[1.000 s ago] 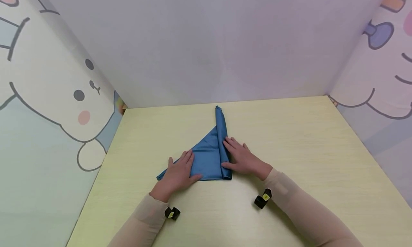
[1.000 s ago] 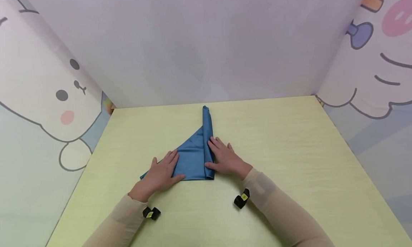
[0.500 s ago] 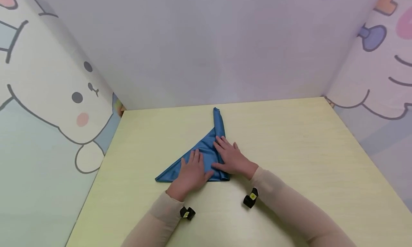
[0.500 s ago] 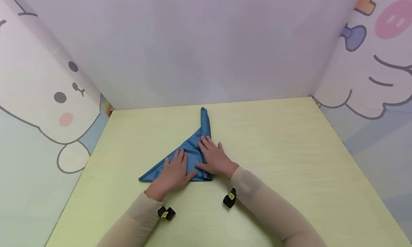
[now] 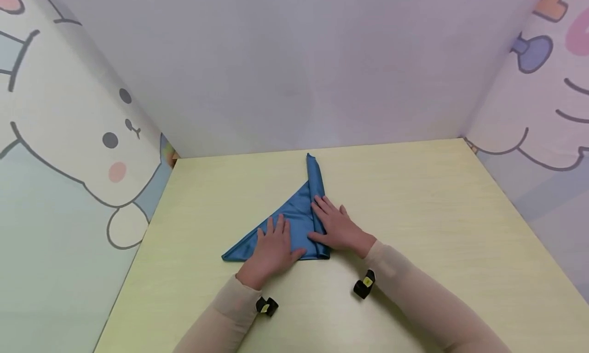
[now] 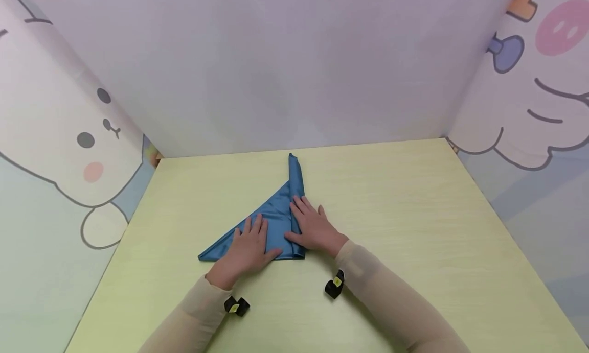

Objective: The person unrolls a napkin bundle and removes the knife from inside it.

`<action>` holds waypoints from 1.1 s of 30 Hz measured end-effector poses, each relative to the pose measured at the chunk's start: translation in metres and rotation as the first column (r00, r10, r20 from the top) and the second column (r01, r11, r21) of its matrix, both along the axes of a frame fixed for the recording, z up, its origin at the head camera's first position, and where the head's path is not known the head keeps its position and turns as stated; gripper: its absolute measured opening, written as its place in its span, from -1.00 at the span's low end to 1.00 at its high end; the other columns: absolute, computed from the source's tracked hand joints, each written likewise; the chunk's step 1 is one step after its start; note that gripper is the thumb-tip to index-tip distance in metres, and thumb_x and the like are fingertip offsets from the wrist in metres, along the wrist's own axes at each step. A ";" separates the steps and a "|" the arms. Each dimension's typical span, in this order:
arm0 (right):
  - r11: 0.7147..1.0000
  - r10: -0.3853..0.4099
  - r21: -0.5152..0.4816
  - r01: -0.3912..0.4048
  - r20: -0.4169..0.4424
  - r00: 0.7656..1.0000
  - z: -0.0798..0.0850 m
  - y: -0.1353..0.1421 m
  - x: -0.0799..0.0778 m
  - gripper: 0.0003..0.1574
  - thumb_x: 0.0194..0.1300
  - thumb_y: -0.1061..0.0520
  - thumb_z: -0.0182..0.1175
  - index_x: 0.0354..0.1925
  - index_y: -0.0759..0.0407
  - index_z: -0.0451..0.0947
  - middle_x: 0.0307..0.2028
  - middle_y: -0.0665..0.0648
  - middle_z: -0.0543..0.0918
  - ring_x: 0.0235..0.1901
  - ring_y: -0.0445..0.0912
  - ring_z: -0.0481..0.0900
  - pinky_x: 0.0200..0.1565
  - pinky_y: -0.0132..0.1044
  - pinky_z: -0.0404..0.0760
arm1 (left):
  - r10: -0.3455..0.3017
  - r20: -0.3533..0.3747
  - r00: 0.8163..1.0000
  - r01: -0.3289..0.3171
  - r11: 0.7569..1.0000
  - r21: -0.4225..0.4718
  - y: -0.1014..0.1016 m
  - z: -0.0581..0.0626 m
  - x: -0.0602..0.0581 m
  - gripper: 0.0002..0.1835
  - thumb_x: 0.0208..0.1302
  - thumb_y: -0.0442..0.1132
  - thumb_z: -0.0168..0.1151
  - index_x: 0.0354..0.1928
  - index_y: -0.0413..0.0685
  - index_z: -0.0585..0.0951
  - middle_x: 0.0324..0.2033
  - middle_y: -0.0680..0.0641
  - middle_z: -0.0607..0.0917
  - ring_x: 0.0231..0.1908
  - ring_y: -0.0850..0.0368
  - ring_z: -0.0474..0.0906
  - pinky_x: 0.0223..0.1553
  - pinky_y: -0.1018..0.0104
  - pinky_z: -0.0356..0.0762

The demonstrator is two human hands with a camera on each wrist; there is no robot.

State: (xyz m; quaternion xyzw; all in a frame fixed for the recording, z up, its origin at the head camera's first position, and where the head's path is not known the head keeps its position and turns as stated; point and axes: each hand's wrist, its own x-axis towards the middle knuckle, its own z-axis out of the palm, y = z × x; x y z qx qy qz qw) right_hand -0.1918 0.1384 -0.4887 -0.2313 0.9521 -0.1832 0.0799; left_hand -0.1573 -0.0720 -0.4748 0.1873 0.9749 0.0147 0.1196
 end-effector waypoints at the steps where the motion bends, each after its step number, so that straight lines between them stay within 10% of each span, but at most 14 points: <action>1: 1.000 0.002 -0.001 -0.002 0.002 1.000 -0.001 0.001 0.000 0.11 0.29 -0.37 0.10 0.50 0.19 -0.04 0.51 0.14 -0.14 0.48 0.07 -0.28 0.26 0.37 -0.04 | -0.004 -0.001 1.000 0.004 1.000 0.002 0.000 0.000 0.000 0.00 0.27 0.41 -0.05 0.47 -0.24 0.10 0.46 -0.26 0.03 0.42 -0.34 -0.13 0.23 -0.35 0.06; 33: 1.000 0.007 -0.022 -0.008 -0.008 1.000 0.004 0.016 0.001 0.08 0.30 -0.31 0.13 0.49 0.21 -0.02 0.50 0.19 -0.08 0.47 0.11 -0.17 0.27 0.32 0.04 | 0.001 -0.012 1.000 -0.002 1.000 -0.021 -0.005 0.004 -0.001 0.04 0.17 0.47 0.01 0.48 -0.12 0.14 0.47 -0.18 0.06 0.38 -0.43 -0.05 0.15 -0.41 0.14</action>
